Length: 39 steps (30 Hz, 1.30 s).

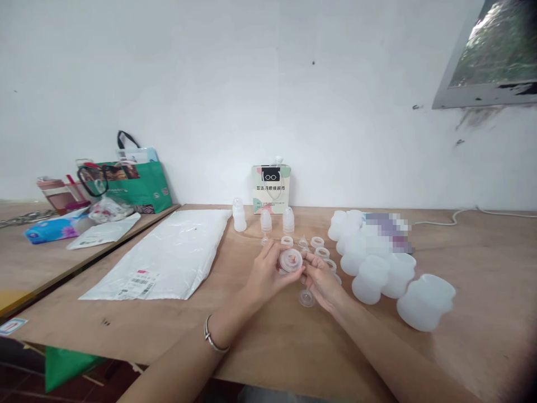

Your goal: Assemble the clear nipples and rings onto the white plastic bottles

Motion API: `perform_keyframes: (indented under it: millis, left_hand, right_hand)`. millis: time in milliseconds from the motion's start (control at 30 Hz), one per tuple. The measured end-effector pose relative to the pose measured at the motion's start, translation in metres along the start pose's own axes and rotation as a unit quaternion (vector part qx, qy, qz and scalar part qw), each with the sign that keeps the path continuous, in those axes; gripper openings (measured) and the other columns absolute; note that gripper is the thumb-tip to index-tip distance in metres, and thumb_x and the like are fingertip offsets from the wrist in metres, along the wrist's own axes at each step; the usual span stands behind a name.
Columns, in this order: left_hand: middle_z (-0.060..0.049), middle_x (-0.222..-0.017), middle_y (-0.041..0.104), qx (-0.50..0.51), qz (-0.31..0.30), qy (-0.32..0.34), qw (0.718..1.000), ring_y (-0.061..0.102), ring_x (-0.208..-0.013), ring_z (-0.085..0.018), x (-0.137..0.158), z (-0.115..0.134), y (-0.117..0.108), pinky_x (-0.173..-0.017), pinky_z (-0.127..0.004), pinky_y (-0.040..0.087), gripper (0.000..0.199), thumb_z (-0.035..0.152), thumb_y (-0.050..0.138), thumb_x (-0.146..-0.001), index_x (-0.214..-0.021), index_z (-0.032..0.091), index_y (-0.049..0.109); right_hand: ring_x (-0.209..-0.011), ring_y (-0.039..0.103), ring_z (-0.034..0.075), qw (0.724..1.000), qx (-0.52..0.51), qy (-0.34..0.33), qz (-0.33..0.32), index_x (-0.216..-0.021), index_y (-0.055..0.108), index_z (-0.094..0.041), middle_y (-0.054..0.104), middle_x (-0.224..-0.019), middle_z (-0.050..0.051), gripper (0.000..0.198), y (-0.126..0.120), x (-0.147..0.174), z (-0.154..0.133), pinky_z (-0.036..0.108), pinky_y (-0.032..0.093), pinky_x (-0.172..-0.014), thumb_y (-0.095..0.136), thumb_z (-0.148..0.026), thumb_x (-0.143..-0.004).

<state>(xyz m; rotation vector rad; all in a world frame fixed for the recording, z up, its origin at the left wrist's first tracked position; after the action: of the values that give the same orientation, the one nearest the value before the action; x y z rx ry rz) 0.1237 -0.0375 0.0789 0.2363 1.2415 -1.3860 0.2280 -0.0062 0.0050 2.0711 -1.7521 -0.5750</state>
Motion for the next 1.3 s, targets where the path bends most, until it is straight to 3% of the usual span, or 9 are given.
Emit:
perform_keyframes:
  millis: [300,533,700,900,1100,1300]
  left_hand:
    - [-0.002,-0.077,0.057,0.02,-0.016,0.04,0.999,0.051,-0.065,-0.011,-0.001,0.004,-0.004,-0.057,-0.022,0.044,0.034,0.035,0.067,-0.065,-0.091,0.016,0.057]
    - [-0.005,-0.089,0.058,0.063,-0.068,0.026,0.995,0.053,-0.08,-0.015,-0.002,0.006,0.001,-0.069,-0.027,0.045,0.04,0.036,0.068,-0.067,-0.101,0.018,0.056]
    - [-0.007,-0.098,0.06,0.189,-0.109,-0.063,0.974,0.055,-0.083,-0.014,-0.005,-0.009,0.011,-0.072,-0.026,0.046,0.027,0.031,0.048,-0.084,-0.107,0.018,0.056]
    - [-0.005,-0.084,0.061,0.263,-0.087,-0.168,0.946,0.056,-0.074,-0.013,0.001,-0.043,0.023,-0.066,-0.024,0.046,0.026,0.035,0.053,-0.08,-0.096,0.015,0.055]
    - [-0.002,-0.073,0.058,0.222,-0.066,-0.179,0.956,0.055,-0.067,-0.011,0.003,-0.047,0.018,-0.059,-0.021,0.045,0.021,0.034,0.055,-0.078,-0.087,0.015,0.053]
    - [-0.004,-0.083,0.058,0.197,-0.097,-0.146,0.965,0.056,-0.073,-0.012,0.002,-0.035,0.022,-0.063,-0.024,0.048,0.022,0.03,0.055,-0.077,-0.094,0.015,0.053]
  right_hand:
    - [-0.059,0.055,0.008,0.999,0.019,0.031,-0.007,-0.07,0.064,-0.017,0.064,-0.069,-0.001,0.021,-0.002,-0.001,0.009,0.017,0.042,-0.052,0.075,-0.021,-0.053]
    - [-0.056,0.053,0.007,1.0,0.001,0.012,-0.008,-0.073,0.063,-0.018,0.065,-0.068,-0.002,0.021,-0.007,-0.003,0.0,0.017,0.041,-0.049,0.075,-0.022,-0.056]
    - [-0.061,0.059,0.01,1.0,0.005,0.013,-0.023,-0.078,0.063,-0.02,0.067,-0.071,-0.001,0.021,-0.009,-0.004,-0.002,0.021,0.046,-0.058,0.074,-0.023,-0.06]
    - [-0.075,0.064,0.015,1.0,0.021,-0.002,-0.013,-0.088,0.063,-0.021,0.069,-0.08,0.003,0.023,-0.007,-0.003,-0.005,0.028,0.049,-0.073,0.065,-0.035,-0.07]
    - [-0.083,0.062,0.016,0.976,0.192,-0.094,-0.046,-0.1,0.055,-0.026,0.068,-0.09,0.001,0.034,0.004,-0.001,-0.011,0.031,0.047,-0.076,0.066,-0.034,-0.069]
    - [-0.077,0.061,0.016,0.957,0.253,-0.137,-0.025,-0.093,0.053,-0.024,0.065,-0.08,0.001,0.023,-0.003,-0.004,-0.013,0.03,0.046,-0.071,0.061,-0.03,-0.072]
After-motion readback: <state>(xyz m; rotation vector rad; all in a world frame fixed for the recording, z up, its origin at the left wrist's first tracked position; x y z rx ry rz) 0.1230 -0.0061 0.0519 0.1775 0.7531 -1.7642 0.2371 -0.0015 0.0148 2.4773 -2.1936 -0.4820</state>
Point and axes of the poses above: each hand's wrist, its own x-axis away from the middle knuckle, its own y-axis out of the palm, z = x × y, the point moved 8 cm from there along -x, towards the middle knuckle
